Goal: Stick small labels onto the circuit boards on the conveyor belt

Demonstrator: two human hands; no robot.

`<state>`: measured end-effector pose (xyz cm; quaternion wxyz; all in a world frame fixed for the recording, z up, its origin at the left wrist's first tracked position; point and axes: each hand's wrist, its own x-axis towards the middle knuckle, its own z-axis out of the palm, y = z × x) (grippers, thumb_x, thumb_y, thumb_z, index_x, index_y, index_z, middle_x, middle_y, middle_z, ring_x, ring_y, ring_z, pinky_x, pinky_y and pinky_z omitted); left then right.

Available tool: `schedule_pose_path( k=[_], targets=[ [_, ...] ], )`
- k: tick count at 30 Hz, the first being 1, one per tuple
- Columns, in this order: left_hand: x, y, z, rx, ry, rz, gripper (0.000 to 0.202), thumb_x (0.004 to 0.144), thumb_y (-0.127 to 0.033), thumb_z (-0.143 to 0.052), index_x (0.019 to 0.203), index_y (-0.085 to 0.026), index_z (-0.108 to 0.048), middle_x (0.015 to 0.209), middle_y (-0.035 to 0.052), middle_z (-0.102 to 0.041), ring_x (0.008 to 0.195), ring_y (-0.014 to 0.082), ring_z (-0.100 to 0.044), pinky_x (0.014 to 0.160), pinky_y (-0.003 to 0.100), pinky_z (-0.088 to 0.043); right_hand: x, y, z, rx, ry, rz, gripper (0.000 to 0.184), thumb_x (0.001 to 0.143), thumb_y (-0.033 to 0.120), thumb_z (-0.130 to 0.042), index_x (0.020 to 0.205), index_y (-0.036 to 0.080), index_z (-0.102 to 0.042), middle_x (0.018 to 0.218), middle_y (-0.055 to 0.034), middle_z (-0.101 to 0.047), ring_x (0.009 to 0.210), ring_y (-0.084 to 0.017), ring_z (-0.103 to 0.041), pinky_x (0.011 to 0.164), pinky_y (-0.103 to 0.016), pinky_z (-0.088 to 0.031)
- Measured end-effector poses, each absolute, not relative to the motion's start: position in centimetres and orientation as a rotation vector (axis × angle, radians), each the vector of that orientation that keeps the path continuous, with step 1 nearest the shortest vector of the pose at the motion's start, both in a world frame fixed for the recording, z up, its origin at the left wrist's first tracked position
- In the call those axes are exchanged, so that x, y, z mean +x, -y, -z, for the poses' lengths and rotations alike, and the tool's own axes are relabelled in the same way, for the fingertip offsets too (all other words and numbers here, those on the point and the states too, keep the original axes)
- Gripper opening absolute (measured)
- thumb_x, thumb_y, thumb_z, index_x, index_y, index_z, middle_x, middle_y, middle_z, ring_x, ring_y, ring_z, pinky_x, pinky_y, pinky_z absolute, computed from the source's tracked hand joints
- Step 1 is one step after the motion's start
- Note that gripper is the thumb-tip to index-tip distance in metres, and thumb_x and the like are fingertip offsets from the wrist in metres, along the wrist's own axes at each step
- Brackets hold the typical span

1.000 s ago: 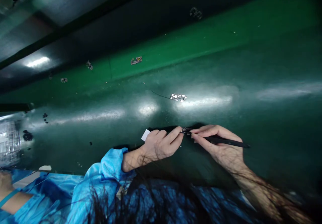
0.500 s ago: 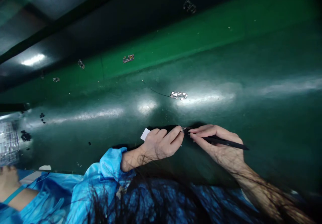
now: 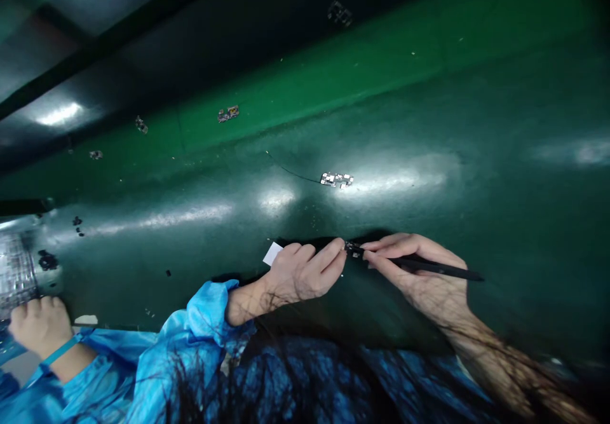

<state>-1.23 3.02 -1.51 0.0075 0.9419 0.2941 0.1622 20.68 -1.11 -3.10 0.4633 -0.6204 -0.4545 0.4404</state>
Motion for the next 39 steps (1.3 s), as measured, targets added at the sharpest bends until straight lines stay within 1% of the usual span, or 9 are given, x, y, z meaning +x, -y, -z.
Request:
schedule_pose_path(
  k=[2,4,7,10,15,20,25,31,39],
  targets=[
    [-1.5,-3.3,1.2,2.96,-0.953,-0.519,0.019,0.098,-0.014,-0.066,0.104,-0.023,-0.082,0.118,-0.0025,-0.084,0.055,0.0085,-0.051,0.051,0.028,-0.04,21.0,1.0,3.1,-1.51,1.006,-1.127,0.019,0.077,0.023,-0.09,0.07,0.027,-0.073,0.073,0.0008,-0.082,0.074,-0.018,-0.082,0.069,-0.026,-0.069],
    [-1.3,-3.2,0.9,2.961,-1.045,-0.523,0.017,0.099,-0.017,-0.068,0.107,-0.024,-0.081,0.095,-0.0016,-0.083,0.052,0.0084,-0.05,0.05,0.029,-0.037,21.4,1.0,3.4,-1.457,0.852,-1.173,0.021,0.074,0.022,-0.093,0.069,0.027,-0.073,0.066,0.001,-0.079,0.074,-0.02,-0.083,0.066,-0.026,-0.069],
    [0.2,-2.4,0.7,2.926,-1.154,-0.466,0.019,0.104,-0.034,-0.068,0.113,-0.024,-0.08,0.063,-0.0039,-0.064,0.048,0.0108,-0.051,0.048,0.031,-0.034,21.9,1.1,3.8,-1.354,0.677,-1.204,0.021,0.071,0.021,-0.095,0.071,0.026,-0.075,0.07,0.0003,-0.08,0.071,-0.018,-0.081,0.06,-0.023,-0.067],
    [1.9,-1.5,0.9,2.852,-1.23,-0.359,0.027,0.105,-0.043,-0.065,0.113,-0.021,-0.079,0.078,0.0012,-0.074,0.052,0.0127,-0.057,0.047,0.031,-0.038,22.1,1.3,4.1,-1.294,0.642,-1.212,0.021,0.071,0.022,-0.095,0.072,0.026,-0.074,0.079,-0.0001,-0.084,0.059,-0.014,-0.076,0.053,-0.021,-0.065],
    [0.2,0.0,1.0,2.952,-1.149,-0.274,0.02,0.094,-0.008,-0.064,0.096,-0.021,-0.08,0.103,0.0021,-0.083,0.054,0.0115,-0.056,0.047,0.029,-0.04,22.0,1.8,4.3,-1.282,0.706,-1.224,0.02,0.075,0.019,-0.093,0.074,0.025,-0.074,0.078,0.0001,-0.083,0.064,-0.013,-0.078,0.06,-0.018,-0.066],
    [-2.7,0.8,0.6,3.023,-1.005,-0.303,0.028,0.088,-0.007,-0.064,0.102,-0.022,-0.083,0.122,0.0009,-0.084,0.056,0.0127,-0.051,0.049,0.03,-0.041,20.8,2.2,3.6,-1.306,0.811,-1.223,0.021,0.073,0.016,-0.092,0.07,0.025,-0.074,0.074,0.0001,-0.082,0.067,-0.014,-0.08,0.062,-0.018,-0.067],
    [-2.4,0.1,1.0,3.006,-1.015,-0.385,0.024,0.09,-0.011,-0.069,0.106,-0.021,-0.084,0.121,0.0006,-0.084,0.058,0.0118,-0.05,0.051,0.03,-0.041,19.0,1.9,3.0,-1.366,0.902,-1.206,0.019,0.074,0.017,-0.09,0.07,0.025,-0.074,0.075,-0.0005,-0.083,0.061,-0.015,-0.078,0.056,-0.02,-0.067],
    [-2.2,-0.3,1.5,2.989,-1.066,-0.484,0.018,0.093,-0.018,-0.074,0.106,-0.025,-0.085,0.121,-0.0015,-0.084,0.057,0.0116,-0.048,0.049,0.028,-0.04,18.8,2.0,3.2,-1.471,1.035,-1.137,0.018,0.076,0.015,-0.088,0.072,0.026,-0.075,0.079,0.0009,-0.084,0.074,-0.011,-0.081,0.074,-0.014,-0.066],
    [-2.2,-0.6,1.8,2.985,-1.048,-0.509,0.014,0.093,-0.024,-0.075,0.103,-0.027,-0.085,0.117,-0.0028,-0.084,0.06,0.0109,-0.049,0.05,0.028,-0.041,18.9,1.8,2.8,-1.46,1.177,-1.109,0.018,0.076,0.013,-0.086,0.072,0.027,-0.075,0.079,0.0035,-0.084,0.073,-0.008,-0.081,0.078,-0.01,-0.063]
  ],
)
